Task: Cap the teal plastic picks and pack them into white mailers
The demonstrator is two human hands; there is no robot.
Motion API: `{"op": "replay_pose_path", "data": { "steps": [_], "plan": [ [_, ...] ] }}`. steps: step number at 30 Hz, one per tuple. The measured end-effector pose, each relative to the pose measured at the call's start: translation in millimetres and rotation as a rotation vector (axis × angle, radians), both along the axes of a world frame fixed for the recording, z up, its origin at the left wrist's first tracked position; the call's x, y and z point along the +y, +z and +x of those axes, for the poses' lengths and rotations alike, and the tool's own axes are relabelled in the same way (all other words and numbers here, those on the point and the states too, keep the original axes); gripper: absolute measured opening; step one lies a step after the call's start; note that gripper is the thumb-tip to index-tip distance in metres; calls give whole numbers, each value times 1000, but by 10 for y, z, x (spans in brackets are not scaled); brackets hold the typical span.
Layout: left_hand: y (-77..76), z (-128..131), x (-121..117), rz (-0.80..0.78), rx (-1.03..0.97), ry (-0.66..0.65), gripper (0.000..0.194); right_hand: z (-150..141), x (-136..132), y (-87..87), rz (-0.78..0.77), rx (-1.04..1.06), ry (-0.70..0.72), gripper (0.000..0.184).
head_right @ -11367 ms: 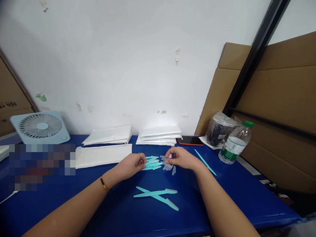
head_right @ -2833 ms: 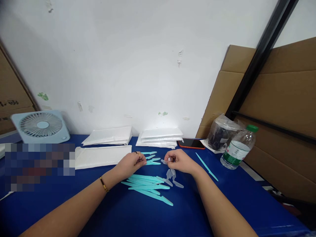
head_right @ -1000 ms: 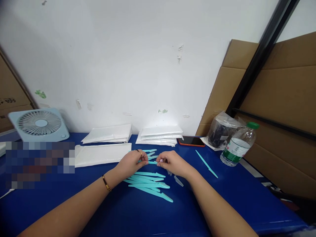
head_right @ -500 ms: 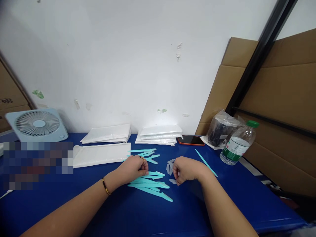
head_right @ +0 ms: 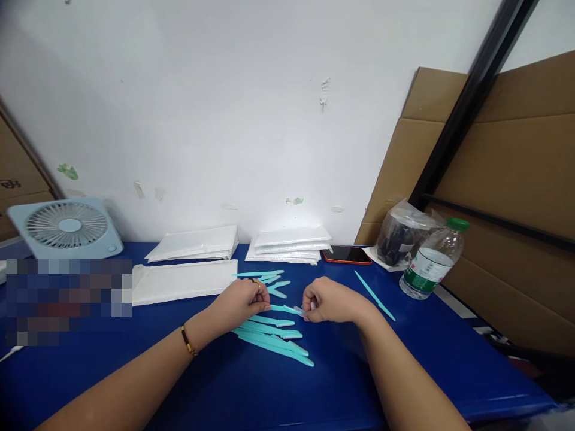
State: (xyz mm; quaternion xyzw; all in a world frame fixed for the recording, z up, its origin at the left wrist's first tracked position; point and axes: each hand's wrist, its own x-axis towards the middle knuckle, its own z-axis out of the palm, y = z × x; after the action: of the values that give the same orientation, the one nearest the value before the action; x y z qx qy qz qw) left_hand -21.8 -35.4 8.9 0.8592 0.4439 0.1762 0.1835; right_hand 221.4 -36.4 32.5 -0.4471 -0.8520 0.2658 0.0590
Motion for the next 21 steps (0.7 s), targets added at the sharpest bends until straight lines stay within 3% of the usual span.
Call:
{"op": "replay_pose_path", "data": {
  "steps": [5, 8, 11, 17, 21],
  "plan": [
    [5, 20, -3, 128, 48, -8, 12, -158, -1, -61, 29, 114, -38, 13],
    [7, -17, 31, 214, 95, 79, 9, -213, 56, -116, 134, 153, -139, 14],
    [27, -84, 54, 219, 94, 135, 20, -148, 121, -124, 220, 130, -195, 14],
    [54, -158, 17, 42, 125, -107, 17, 69, 146, -61, 203, 75, -17, 13],
    [20, -130, 26, 39, 182, -90, 8, 38, 164, -115, 158, 29, 50, 10]
  ]
}}
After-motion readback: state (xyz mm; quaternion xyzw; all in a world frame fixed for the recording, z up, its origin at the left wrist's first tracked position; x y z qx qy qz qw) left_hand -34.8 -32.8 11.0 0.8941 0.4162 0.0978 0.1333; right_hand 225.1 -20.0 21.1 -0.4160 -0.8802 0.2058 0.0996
